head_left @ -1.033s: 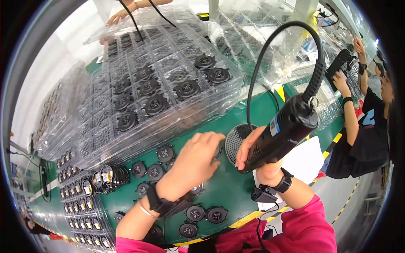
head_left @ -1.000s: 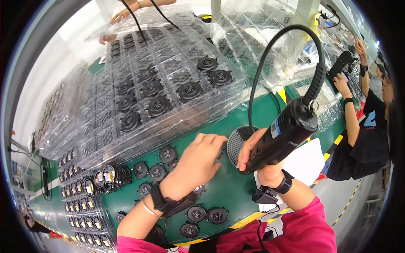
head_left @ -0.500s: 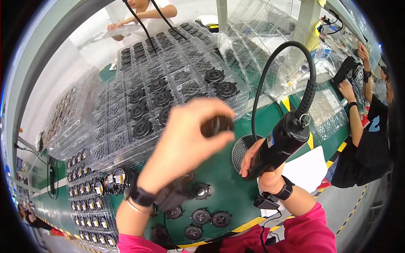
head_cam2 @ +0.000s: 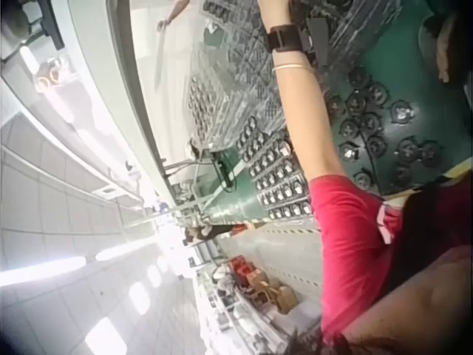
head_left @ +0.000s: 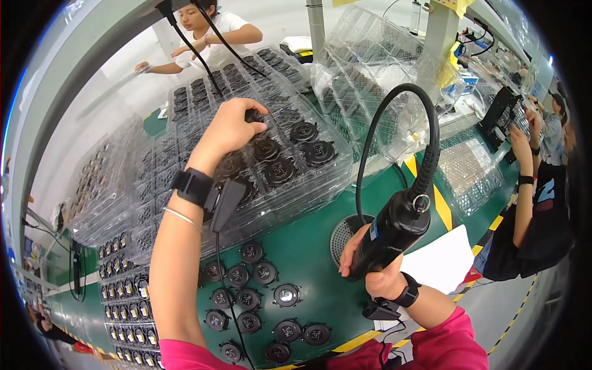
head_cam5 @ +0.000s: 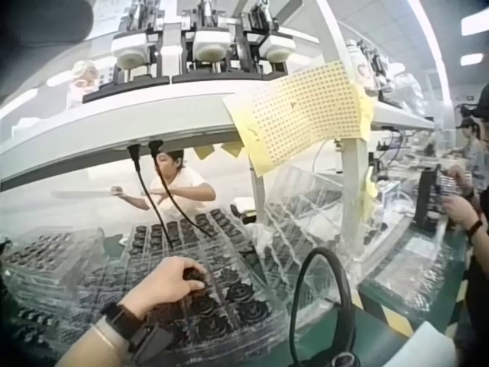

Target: The person picks up a watch from a tray, places it on the table, and uses a power screwdriver to drive screws into the back. After finishing, the person sets the watch aside and repeats the process with another watch.

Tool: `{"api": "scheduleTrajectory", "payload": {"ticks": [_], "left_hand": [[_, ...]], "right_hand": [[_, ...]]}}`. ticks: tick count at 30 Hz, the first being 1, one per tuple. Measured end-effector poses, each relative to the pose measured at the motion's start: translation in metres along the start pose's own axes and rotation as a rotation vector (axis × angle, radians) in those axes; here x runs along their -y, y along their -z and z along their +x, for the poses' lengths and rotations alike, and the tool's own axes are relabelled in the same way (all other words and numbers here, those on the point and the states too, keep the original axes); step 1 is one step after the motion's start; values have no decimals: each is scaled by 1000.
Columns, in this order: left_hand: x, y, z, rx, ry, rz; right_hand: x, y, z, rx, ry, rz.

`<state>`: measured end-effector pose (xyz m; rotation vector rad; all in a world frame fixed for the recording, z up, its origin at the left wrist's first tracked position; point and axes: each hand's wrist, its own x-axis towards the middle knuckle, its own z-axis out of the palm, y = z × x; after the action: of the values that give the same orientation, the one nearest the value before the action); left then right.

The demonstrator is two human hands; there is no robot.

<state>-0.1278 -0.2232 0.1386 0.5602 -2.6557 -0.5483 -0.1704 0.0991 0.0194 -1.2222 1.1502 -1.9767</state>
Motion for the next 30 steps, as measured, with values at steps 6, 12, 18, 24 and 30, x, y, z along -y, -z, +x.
{"api": "scheduleTrajectory", "payload": {"ticks": [6,12,18,24,30], "left_hand": [[-6,-4,22,-10,-64,7],[-14,-23,37,-2,-209,-157],[18,-10,37,-50,-179,95],[74,17,13,-85,-57,381],[49,10,1,-80,-116,277]], "right_hand": [[-2,1,-2,-18,-22,-5],[-4,4,-6,22,-30,-28],[-5,6,-6,40,-11,-13],[-5,5,-5,56,3,-40],[-3,3,-4,3,-35,-23]]}}
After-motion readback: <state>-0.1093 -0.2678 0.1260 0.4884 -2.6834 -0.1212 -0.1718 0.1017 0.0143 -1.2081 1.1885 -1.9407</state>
